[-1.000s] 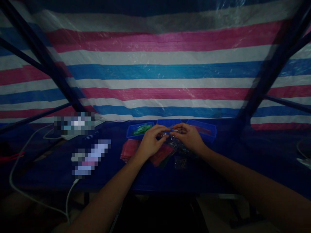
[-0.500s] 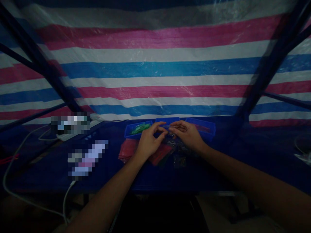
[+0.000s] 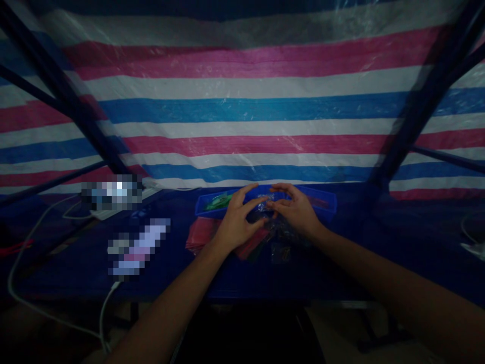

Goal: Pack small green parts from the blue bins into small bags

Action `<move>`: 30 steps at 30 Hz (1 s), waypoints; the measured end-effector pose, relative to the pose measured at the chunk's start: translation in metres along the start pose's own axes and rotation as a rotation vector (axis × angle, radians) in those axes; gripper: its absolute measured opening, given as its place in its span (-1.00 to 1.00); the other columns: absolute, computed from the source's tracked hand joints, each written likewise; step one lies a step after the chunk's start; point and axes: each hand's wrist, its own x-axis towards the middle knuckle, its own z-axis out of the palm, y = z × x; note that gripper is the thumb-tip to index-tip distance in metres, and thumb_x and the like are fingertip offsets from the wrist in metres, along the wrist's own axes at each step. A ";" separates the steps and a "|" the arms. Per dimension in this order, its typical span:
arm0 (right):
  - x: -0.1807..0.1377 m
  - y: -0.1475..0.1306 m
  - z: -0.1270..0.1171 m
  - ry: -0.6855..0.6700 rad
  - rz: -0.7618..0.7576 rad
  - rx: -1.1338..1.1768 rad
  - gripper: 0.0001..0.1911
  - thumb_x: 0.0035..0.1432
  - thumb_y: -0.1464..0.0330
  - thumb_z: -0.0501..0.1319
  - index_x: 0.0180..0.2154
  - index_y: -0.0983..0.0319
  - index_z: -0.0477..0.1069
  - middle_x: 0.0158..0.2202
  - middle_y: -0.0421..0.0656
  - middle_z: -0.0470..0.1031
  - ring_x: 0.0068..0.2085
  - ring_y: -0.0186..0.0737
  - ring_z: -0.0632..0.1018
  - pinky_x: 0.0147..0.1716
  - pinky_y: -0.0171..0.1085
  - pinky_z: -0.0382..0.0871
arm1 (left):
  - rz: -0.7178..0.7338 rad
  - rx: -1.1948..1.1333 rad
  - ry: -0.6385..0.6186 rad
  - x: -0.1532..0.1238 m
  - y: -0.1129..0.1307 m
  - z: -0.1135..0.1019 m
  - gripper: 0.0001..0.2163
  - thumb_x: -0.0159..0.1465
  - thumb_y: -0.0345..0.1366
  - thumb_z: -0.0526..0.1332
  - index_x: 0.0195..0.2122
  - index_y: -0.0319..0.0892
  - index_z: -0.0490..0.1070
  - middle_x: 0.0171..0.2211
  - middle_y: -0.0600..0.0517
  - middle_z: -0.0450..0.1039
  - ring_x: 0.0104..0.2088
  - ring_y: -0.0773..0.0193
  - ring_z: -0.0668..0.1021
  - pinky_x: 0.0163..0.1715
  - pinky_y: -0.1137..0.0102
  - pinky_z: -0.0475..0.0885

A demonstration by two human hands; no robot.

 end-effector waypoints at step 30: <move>-0.001 -0.003 0.001 -0.170 0.227 0.077 -0.63 0.15 0.11 0.36 -0.13 0.22 0.58 -0.49 -0.18 0.56 -0.56 -0.30 0.50 -0.64 -0.36 0.30 | -0.002 -0.074 0.008 0.002 -0.003 -0.005 -0.84 0.42 -0.35 0.23 -0.03 -0.09 0.54 -0.04 -0.04 0.57 0.03 0.15 0.57 0.12 0.13 0.48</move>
